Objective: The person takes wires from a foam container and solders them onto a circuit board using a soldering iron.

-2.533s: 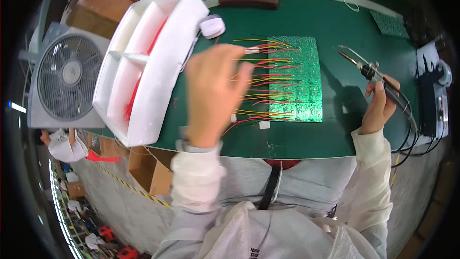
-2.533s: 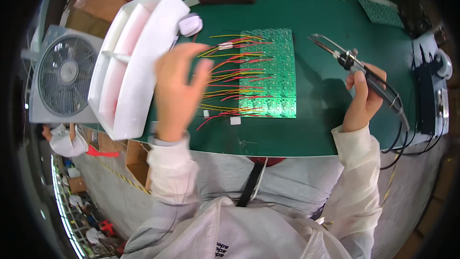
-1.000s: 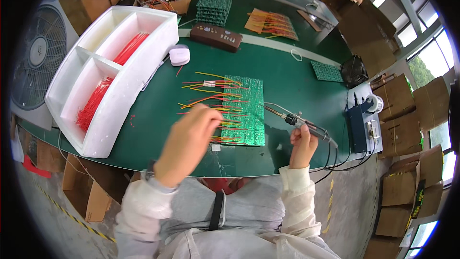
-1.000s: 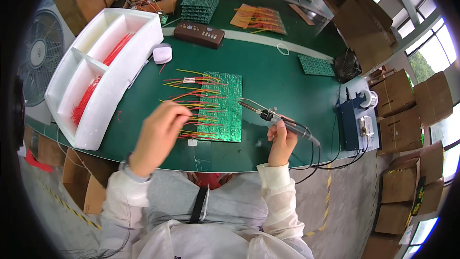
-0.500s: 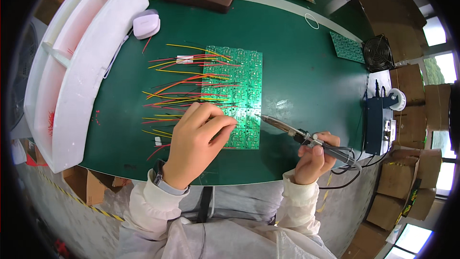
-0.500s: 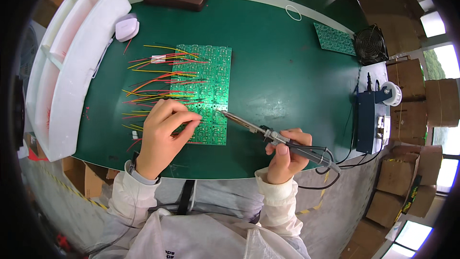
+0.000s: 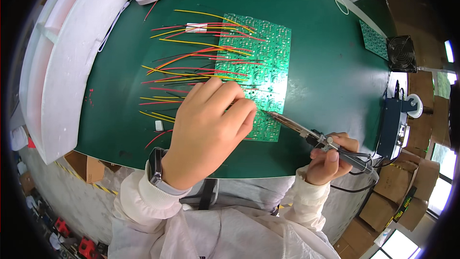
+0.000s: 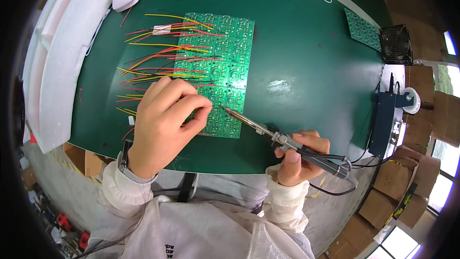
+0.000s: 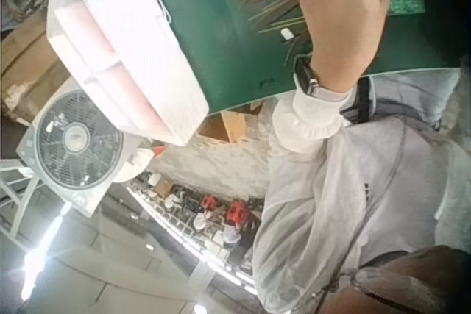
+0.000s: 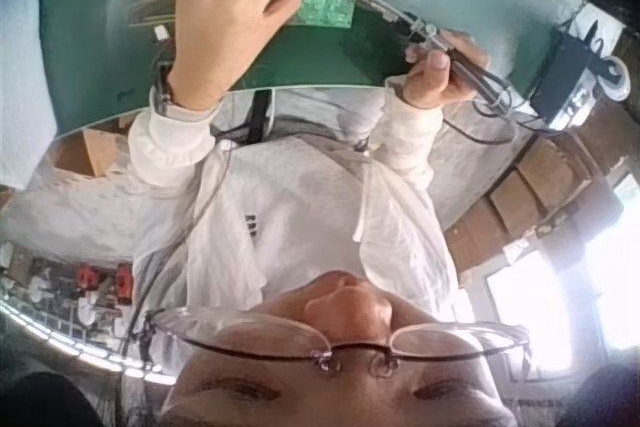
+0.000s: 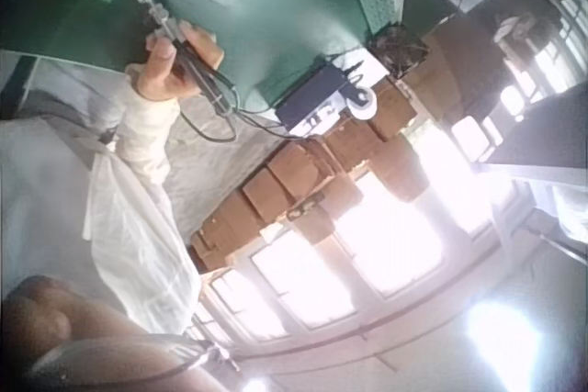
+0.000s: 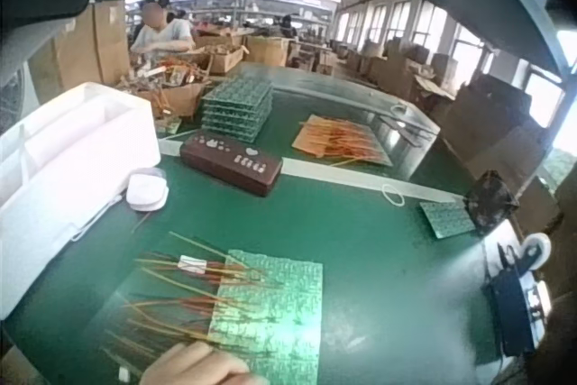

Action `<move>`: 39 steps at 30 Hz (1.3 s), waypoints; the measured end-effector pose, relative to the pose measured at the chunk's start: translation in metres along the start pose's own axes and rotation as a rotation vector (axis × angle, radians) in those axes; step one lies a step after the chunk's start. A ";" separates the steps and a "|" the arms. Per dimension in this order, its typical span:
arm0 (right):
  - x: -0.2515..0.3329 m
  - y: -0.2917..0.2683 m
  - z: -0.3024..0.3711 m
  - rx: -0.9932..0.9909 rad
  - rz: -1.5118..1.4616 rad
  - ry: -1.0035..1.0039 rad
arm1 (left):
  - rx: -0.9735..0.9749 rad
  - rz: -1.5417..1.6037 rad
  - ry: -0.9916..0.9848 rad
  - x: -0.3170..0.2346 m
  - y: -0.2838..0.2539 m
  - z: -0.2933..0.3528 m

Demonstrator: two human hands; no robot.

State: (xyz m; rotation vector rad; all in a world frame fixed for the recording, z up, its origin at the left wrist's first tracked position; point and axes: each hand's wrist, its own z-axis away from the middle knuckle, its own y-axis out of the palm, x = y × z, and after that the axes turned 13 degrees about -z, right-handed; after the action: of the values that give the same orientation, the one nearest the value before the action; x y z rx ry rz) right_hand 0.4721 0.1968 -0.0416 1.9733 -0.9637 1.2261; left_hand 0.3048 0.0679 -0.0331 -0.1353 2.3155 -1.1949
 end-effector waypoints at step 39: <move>0.000 0.002 0.000 -0.021 0.012 0.027 | 0.034 -0.190 -0.011 -0.004 0.004 0.006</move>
State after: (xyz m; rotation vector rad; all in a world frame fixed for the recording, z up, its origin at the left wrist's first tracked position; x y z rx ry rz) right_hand 0.4705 0.1955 -0.0413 1.9323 -0.9728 1.2408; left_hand 0.3111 0.0671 -0.0372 -0.3552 2.3124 -1.3214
